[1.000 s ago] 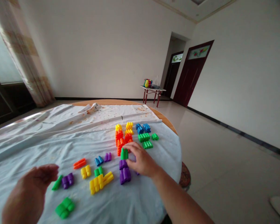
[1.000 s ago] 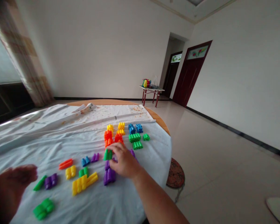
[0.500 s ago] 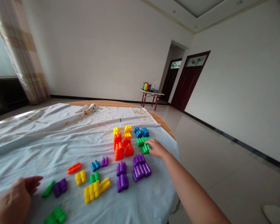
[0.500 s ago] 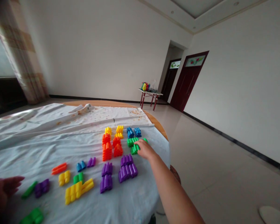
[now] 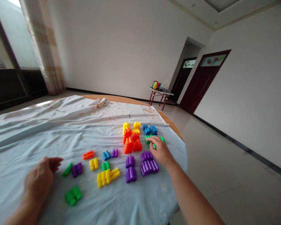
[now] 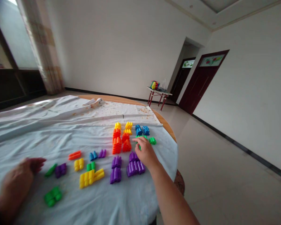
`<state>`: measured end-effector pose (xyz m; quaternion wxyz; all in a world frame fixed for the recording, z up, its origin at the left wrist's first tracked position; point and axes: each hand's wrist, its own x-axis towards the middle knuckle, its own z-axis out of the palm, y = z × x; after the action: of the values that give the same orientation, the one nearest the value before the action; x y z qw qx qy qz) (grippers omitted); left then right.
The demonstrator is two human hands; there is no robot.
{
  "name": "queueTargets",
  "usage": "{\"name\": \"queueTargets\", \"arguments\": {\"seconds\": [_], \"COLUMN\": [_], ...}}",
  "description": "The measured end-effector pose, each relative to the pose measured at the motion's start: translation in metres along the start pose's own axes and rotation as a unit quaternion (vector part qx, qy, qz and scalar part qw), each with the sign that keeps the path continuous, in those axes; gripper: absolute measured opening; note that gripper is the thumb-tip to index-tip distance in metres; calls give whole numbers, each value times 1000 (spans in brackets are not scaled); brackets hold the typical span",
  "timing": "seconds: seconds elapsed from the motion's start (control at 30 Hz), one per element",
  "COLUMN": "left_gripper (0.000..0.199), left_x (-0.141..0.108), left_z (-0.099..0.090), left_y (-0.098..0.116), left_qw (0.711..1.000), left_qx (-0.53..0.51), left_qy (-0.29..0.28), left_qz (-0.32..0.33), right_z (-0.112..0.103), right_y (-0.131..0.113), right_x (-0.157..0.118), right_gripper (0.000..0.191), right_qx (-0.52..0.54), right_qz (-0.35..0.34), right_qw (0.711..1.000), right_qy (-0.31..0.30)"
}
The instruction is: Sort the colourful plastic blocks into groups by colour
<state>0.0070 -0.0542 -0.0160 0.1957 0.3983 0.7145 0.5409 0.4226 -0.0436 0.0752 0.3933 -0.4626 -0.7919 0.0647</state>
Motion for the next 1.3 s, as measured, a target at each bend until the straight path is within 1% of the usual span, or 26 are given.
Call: {"name": "queueTargets", "arguments": {"seconds": [0.03,0.1,0.2,0.27,0.33,0.4,0.43,0.53,0.63,0.7,0.77,0.83,0.93,1.03,1.13,1.23,1.3], "left_gripper": [42,41,43,44,44,45,45,48,48,48,48,45,40,36,34,33,34], "left_x": [-5,-11,-15,-16,-16,-16,-15,-14,-12,-13,-14,-16,-16,-7,9,19,20], "left_z": [-1,-2,-3,-3,-2,-2,-1,0,0,0,-1,-2,-5,-7,-5,3,8], "left_y": [8,17,18,15,13,11,10,6,3,3,6,9,15,19,21,21,17], "left_qw": [1000,1000,999,999,999,998,998,997,996,995,995,995,995,992,989,992,998], "left_qx": [-5,-12,-27,-37,-48,-59,-65,-82,-90,-92,-94,-93,-93,-99,-104,-90,-56], "left_qy": [-2,-12,-10,-6,-4,1,4,15,19,18,16,9,-6,-23,-23,-9,5], "left_qz": [-10,-16,-17,-16,-12,-9,-8,-9,-9,-12,-18,-26,-47,-81,-105,-88,-35], "right_z": [7,24,58,82,104,123,131,146,150,150,149,150,151,153,156,157,155], "right_y": [-19,-56,-101,-122,-138,-149,-153,-159,-153,-146,-140,-137,-140,-146,-146,-142,-141], "right_x": [-1,-6,-14,-18,-21,-23,-24,-25,-24,-23,-23,-24,-27,-29,-29,-28,-26], "right_gripper": [38,35,31,29,26,23,25,33,31,33,37,38,35,34,32,30,34], "right_qx": [25,70,126,133,111,67,39,-26,-19,3,19,23,6,-41,-76,-48,-12], "right_qz": [-21,-57,-103,-133,-147,-137,-126,-106,-134,-148,-145,-134,-104,-69,-68,-92,-107], "right_qw": [999,995,977,966,960,960,961,958,953,955,959,966,977,980,975,975,976], "right_qy": [-4,-51,-136,-180,-211,-234,-242,-264,-270,-258,-242,-220,-185,-182,-198,-198,-191]}}
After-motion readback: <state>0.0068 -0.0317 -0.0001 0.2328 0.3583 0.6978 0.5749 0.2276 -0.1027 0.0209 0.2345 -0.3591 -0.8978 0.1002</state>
